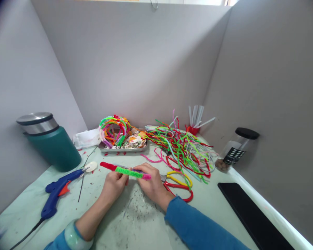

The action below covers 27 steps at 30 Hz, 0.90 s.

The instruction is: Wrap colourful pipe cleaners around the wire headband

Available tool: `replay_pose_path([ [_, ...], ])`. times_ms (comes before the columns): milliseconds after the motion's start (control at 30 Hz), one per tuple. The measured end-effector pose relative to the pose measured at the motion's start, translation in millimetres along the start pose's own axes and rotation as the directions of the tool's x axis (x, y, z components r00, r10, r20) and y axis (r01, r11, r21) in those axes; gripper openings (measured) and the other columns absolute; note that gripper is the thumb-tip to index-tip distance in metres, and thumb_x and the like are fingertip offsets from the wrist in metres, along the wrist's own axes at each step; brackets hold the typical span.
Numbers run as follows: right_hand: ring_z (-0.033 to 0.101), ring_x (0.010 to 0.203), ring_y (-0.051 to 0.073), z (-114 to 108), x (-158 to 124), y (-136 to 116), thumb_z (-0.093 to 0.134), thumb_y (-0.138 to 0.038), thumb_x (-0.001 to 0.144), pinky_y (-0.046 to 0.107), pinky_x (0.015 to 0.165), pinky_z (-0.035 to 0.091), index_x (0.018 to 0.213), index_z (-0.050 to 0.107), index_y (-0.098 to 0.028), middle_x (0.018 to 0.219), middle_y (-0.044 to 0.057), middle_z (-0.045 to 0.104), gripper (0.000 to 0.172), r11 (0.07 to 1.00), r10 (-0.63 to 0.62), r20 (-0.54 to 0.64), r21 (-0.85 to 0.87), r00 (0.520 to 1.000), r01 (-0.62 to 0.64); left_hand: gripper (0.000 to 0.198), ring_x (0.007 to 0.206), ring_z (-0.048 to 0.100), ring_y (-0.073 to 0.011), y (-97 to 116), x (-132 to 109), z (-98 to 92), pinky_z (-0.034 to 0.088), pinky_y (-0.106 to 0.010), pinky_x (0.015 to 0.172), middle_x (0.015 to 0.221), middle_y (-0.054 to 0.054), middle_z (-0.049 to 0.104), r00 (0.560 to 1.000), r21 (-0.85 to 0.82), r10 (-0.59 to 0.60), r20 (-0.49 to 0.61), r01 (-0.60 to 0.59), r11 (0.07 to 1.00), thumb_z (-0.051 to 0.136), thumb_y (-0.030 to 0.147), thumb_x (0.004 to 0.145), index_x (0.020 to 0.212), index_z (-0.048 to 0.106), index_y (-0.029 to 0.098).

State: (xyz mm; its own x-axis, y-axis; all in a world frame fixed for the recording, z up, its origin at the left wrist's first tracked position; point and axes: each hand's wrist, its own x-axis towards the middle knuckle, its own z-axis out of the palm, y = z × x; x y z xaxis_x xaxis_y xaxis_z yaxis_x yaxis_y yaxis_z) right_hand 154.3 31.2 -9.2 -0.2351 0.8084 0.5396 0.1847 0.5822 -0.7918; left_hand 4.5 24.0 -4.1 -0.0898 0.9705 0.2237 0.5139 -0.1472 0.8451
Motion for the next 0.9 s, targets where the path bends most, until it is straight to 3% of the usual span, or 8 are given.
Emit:
replay_pose_path([
  [233,0.058,0.074,0.017,3,-1,0,0.055,-0.026,0.079,0.028,0.067,0.045,0.085,0.066,-0.021,0.079,0.003,0.065,0.013,0.982,0.175,0.024,0.072,0.984,-0.177,0.036,0.044,0.041,-0.0111,2,0,-1.0,0.026,-0.021,0.046,0.042,0.004,0.045,0.999,0.084,0.046,0.014,-0.047,0.995,0.047,0.042,0.078,0.055,0.058,0.017],
  [367,0.053,0.05,0.011,4,1,8,0.059,-0.032,0.076,0.022,0.047,0.04,0.08,0.066,-0.019,0.068,0.001,0.064,0.015,0.934,0.306,0.036,0.182,0.951,-0.307,0.039,0.044,0.04,-0.0108,0,-1,-0.2,0.025,-0.021,0.046,0.042,0.004,0.043,0.997,0.084,0.07,0.015,-0.071,0.994,0.046,0.043,0.079,0.053,0.056,0.017],
  [500,0.047,0.036,0.007,4,5,14,0.061,-0.037,0.074,0.019,0.036,0.032,0.076,0.063,-0.015,0.063,0.001,0.065,0.022,0.799,0.417,0.116,0.426,0.901,-0.425,0.029,0.047,0.044,-0.0112,4,-5,0.3,0.029,-0.021,0.048,0.051,0.002,0.052,0.991,0.034,0.132,-0.012,-0.132,0.991,0.046,0.039,0.08,0.068,0.06,0.017],
  [633,0.045,0.036,0.006,1,8,12,0.063,-0.036,0.073,0.018,0.036,0.032,0.077,0.062,-0.014,0.066,0.003,0.066,0.022,0.66,0.421,0.171,0.616,0.891,-0.43,0.021,0.05,0.051,-0.0105,13,-11,-3.4,0.035,-0.021,0.049,0.077,-0.003,0.065,0.98,-0.037,0.194,-0.034,-0.195,0.98,0.048,0.03,0.079,0.095,0.055,0.018],
  [800,0.044,0.038,0.005,-4,10,10,0.062,-0.033,0.074,0.017,0.038,0.032,0.072,0.062,-0.014,0.063,0.001,0.064,0.019,0.529,0.455,0.199,0.724,0.868,-0.443,0.014,0.071,0.058,-0.0137,19,-16,-6.6,0.043,-0.022,0.059,0.107,-0.009,0.06,0.93,-0.045,0.364,0.04,-0.362,0.931,0.046,0.018,0.078,0.078,0.06,0.018],
  [900,0.042,0.038,0.005,-6,11,11,0.063,-0.035,0.074,0.018,0.039,0.033,0.069,0.063,-0.014,0.061,0.001,0.062,0.021,0.468,0.483,0.227,0.75,0.846,-0.468,0.02,0.07,0.058,-0.014,13,-13,-3.2,0.043,-0.023,0.059,0.103,-0.009,0.062,0.942,-0.034,0.334,0.018,-0.333,0.942,0.045,0.016,0.077,0.079,0.065,0.018],
])
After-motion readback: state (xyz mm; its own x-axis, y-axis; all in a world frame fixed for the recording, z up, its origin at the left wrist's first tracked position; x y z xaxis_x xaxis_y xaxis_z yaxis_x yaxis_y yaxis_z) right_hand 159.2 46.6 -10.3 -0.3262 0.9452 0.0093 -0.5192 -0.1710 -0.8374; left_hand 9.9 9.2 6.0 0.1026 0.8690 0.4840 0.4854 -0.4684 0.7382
